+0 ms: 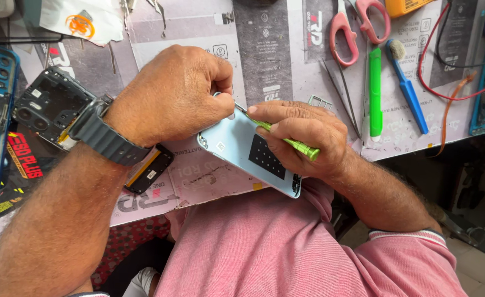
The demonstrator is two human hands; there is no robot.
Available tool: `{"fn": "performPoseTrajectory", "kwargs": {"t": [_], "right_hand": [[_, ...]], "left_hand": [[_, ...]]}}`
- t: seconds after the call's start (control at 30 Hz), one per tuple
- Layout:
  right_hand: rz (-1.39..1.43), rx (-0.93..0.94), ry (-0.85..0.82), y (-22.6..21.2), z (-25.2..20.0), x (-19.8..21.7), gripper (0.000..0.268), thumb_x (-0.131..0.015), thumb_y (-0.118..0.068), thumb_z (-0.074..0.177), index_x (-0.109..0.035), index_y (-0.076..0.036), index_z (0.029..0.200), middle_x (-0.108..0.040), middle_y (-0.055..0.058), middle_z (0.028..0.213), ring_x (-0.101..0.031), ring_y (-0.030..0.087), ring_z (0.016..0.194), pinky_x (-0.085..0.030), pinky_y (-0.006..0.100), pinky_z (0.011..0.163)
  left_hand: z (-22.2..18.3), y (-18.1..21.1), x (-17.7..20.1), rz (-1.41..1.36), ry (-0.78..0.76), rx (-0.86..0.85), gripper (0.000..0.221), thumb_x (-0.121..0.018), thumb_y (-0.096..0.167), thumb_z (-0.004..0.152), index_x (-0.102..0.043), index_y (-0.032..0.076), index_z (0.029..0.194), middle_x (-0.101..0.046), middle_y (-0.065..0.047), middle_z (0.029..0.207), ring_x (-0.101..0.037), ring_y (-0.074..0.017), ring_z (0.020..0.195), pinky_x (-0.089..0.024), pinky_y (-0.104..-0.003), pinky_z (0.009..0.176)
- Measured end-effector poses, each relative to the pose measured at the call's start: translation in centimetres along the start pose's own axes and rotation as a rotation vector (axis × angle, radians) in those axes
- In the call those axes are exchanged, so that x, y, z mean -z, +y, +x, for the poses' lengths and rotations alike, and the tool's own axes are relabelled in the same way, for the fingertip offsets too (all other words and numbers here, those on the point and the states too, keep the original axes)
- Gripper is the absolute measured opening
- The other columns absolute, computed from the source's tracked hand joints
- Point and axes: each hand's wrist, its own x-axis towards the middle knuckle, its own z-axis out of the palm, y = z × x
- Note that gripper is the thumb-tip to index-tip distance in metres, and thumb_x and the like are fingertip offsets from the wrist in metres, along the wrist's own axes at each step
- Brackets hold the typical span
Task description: The person works on a light blue smartphone back cover, using tweezers to remove a small component and a green tool to pry at the edges. They then cut a piece of tape with scissors and apply it to the device, followed by further prying and adjustment with the green tool and tweezers.
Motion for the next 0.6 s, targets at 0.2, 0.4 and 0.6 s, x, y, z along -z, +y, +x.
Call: {"fn": "performPoseTrajectory", "kwargs": {"t": [0.2,0.4,0.6], "right_hand": [[0.009,-0.014,-0.021,-0.08,-0.02,0.11,0.028,-0.074,0.006,0.096,-0.050,-0.003,0.108,-0.072,0.023,0.115,-0.077,0.033,0.105,-0.066,0.040,0.087],[0.015,-0.021,-0.023,-0.02,0.15,0.07,0.028,-0.074,0.005,0.097,-0.050,-0.004,0.109,-0.072,0.023,0.116,-0.077,0.032,0.106,-0.066,0.040,0.087],[0.014,-0.012,-0.014,0.06,0.09,0.09,0.028,-0.073,0.006,0.096,-0.050,-0.004,0.110,-0.071,0.023,0.117,-0.076,0.033,0.107,-0.066,0.042,0.090]], "left_hand": [[-0.04,0.06,0.10,-0.007,-0.024,0.073,0.015,-0.066,0.017,0.074,-0.074,0.005,0.077,-0.066,-0.015,0.061,-0.064,-0.0257,0.051,-0.051,-0.040,0.054],[-0.05,0.29,0.21,-0.025,-0.024,0.074,0.015,-0.067,0.017,0.076,-0.074,0.005,0.079,-0.066,-0.016,0.061,-0.064,-0.0246,0.050,-0.051,-0.039,0.053],[-0.02,0.24,0.17,-0.019,-0.013,0.036,0.015,-0.067,0.017,0.076,-0.074,0.004,0.079,-0.066,-0.016,0.063,-0.064,-0.0250,0.053,-0.051,-0.038,0.054]]}}
